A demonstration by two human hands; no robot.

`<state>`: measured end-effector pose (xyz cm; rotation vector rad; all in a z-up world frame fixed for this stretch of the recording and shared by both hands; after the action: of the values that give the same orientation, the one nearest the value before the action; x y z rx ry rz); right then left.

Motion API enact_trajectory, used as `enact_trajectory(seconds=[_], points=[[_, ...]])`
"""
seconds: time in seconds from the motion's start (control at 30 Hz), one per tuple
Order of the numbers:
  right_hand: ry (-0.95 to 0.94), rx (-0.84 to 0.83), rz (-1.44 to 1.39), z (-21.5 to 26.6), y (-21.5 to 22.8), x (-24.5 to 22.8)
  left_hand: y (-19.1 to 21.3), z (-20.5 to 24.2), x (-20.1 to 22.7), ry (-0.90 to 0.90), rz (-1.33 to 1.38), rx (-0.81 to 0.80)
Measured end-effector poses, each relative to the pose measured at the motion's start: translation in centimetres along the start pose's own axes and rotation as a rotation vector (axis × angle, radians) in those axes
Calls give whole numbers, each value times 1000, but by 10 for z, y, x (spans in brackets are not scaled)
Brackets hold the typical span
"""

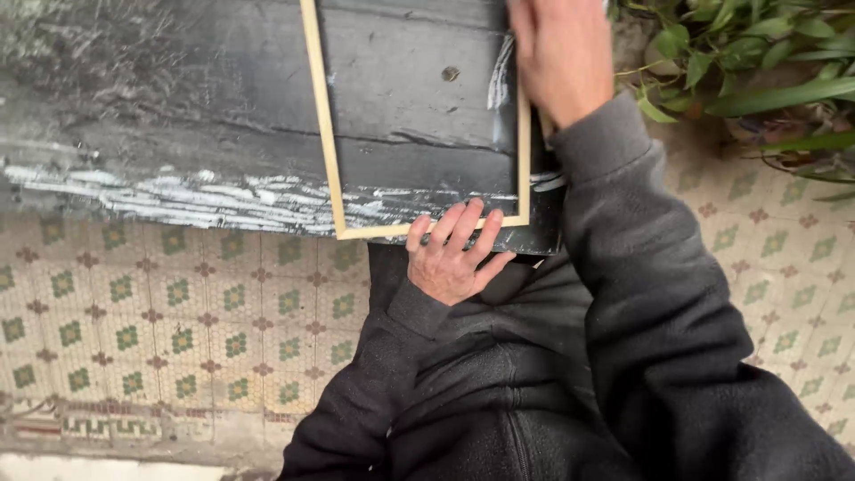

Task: Sanding the joints and surfaces of a wooden picture frame after applying glue.

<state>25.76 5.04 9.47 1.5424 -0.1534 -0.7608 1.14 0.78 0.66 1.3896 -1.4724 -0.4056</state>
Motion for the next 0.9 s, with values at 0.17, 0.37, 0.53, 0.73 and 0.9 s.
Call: enact_trajectory(seconds=[0.17, 0.37, 0.53, 0.73, 0.9], points=[[221, 174, 110, 101, 5, -18, -5, 1, -1, 14, 8, 20], [190, 89, 58, 109, 3, -20, 1, 1, -1, 7, 0, 7], [-10, -71, 61, -5, -7, 8, 3, -4, 0, 2, -5, 5], [170, 60, -1, 155, 8, -23, -4, 1, -3, 15, 6, 14], [212, 131, 31, 104, 6, -16, -2, -1, -5, -23, -12, 37]])
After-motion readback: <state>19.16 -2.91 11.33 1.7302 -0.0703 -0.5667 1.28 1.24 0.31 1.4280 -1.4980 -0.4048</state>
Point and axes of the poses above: each hand's wrist, its own z-axis away from the middle knuckle, its own y-axis out of the back of the hand, x = y × z, the point moved 1 cm from there along -z, towards the middle knuckle, and after that the axes turned 12 degrees about z, right-handed, at the moved point
